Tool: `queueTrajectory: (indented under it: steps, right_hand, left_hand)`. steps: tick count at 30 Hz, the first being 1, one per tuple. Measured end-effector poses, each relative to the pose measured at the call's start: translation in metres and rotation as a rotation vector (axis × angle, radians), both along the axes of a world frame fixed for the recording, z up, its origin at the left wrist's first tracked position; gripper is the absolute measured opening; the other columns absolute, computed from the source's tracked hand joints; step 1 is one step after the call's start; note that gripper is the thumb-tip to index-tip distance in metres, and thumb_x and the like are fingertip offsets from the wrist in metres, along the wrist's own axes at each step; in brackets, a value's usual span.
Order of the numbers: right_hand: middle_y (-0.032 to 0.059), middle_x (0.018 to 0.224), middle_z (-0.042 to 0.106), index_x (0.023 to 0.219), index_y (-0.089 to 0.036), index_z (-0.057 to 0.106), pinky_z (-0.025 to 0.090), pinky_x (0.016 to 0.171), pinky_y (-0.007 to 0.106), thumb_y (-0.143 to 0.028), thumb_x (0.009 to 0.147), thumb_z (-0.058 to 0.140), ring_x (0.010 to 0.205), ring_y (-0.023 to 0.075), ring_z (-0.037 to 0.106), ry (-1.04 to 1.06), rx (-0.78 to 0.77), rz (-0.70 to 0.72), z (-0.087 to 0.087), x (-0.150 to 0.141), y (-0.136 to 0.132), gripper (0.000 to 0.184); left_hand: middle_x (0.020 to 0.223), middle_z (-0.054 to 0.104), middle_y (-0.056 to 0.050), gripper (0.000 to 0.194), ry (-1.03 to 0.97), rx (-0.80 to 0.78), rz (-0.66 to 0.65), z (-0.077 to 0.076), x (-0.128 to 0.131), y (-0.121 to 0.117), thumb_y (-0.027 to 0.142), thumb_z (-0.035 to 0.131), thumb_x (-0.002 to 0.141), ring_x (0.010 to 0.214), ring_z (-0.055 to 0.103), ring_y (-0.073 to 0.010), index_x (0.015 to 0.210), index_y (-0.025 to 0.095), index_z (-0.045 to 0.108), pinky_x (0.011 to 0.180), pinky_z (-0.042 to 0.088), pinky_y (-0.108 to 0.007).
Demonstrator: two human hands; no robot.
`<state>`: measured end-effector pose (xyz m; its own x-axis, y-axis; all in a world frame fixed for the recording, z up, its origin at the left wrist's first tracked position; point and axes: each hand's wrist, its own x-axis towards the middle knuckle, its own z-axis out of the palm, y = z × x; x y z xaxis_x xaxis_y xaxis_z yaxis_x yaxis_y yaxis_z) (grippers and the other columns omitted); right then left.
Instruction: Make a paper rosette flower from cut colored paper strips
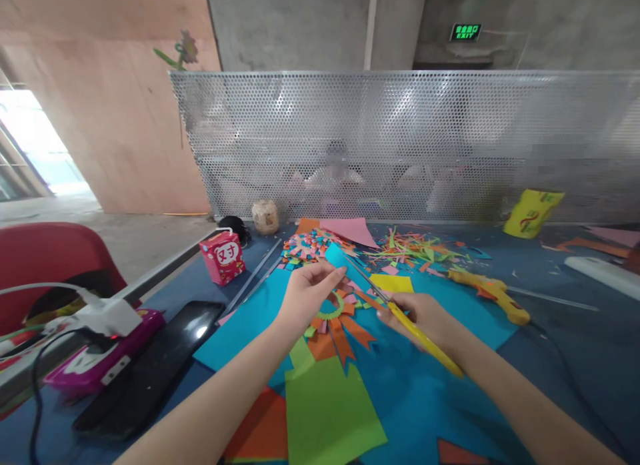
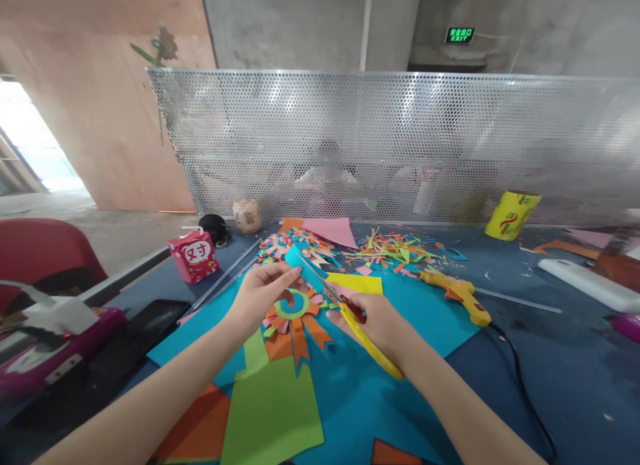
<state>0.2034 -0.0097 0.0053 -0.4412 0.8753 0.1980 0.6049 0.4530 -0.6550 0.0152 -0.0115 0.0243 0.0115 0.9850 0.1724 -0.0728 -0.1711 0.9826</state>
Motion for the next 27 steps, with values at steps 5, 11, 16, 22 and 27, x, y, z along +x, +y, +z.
queueTrajectory:
  steps: [5, 11, 16, 22, 27]
  right_hand:
    - [0.0, 0.053, 0.05, 0.071, -0.017, 0.06, 0.031, 0.043, 0.023, -0.046, 0.074, 0.047, 0.05, 0.0138, 0.047, 0.038, -0.015, -0.023, 0.0027, -0.002, -0.0019, 0.032]
    - [-0.0034, 0.048, 0.042, 0.078, -0.017, 0.055, 0.032, 0.042, 0.023, -0.047, 0.076, 0.045, 0.044, 0.0111, 0.042, 0.026, -0.109, 0.031, 0.004, -0.001, -0.0033, 0.032]
    - [-0.0028, 0.052, 0.042, 0.07, -0.017, 0.049, 0.032, 0.045, 0.022, -0.049, 0.076, 0.043, 0.047, 0.0098, 0.04, -0.009, -0.074, 0.025, 0.0, 0.0014, -0.0003, 0.033]
    - [-0.0013, 0.06, 0.042, 0.066, -0.016, 0.046, 0.032, 0.049, 0.022, -0.05, 0.076, 0.042, 0.055, 0.0103, 0.039, -0.064, -0.011, 0.036, -0.0036, 0.0019, 0.0029, 0.035]
    - [-0.0016, 0.059, 0.04, 0.066, -0.017, 0.047, 0.033, 0.049, 0.022, -0.048, 0.077, 0.041, 0.054, 0.0103, 0.037, -0.042, -0.006, 0.039, -0.0027, 0.001, 0.0013, 0.034]
  left_hand:
    - [0.058, 0.064, -0.004, 0.02, 0.033, -0.032, -0.122, -0.0036, 0.0024, -0.0007, 0.033, 0.061, 0.068, 0.054, 0.06, -0.0119, 0.065, 0.014, 0.059, 0.045, 0.045, -0.019]
    - [0.058, 0.062, -0.001, 0.02, 0.042, 0.075, -0.052, -0.005, -0.0001, 0.0026, 0.033, 0.058, 0.072, 0.052, 0.057, -0.01, 0.063, 0.016, 0.053, 0.044, 0.043, -0.019]
    - [0.059, 0.061, 0.0, 0.019, 0.087, 0.169, -0.042, -0.0053, -0.0007, 0.0023, 0.031, 0.054, 0.075, 0.054, 0.059, -0.0105, 0.064, 0.016, 0.051, 0.045, 0.044, -0.019]
    - [0.058, 0.061, 0.0, 0.019, 0.125, 0.2, -0.035, -0.005, -0.0004, 0.0007, 0.03, 0.052, 0.076, 0.051, 0.058, -0.0094, 0.064, 0.016, 0.051, 0.046, 0.044, -0.019]
    - [0.057, 0.061, 0.001, 0.018, 0.127, 0.196, -0.028, -0.005, -0.0008, 0.0015, 0.029, 0.053, 0.076, 0.05, 0.057, -0.0084, 0.064, 0.016, 0.051, 0.045, 0.043, -0.018]
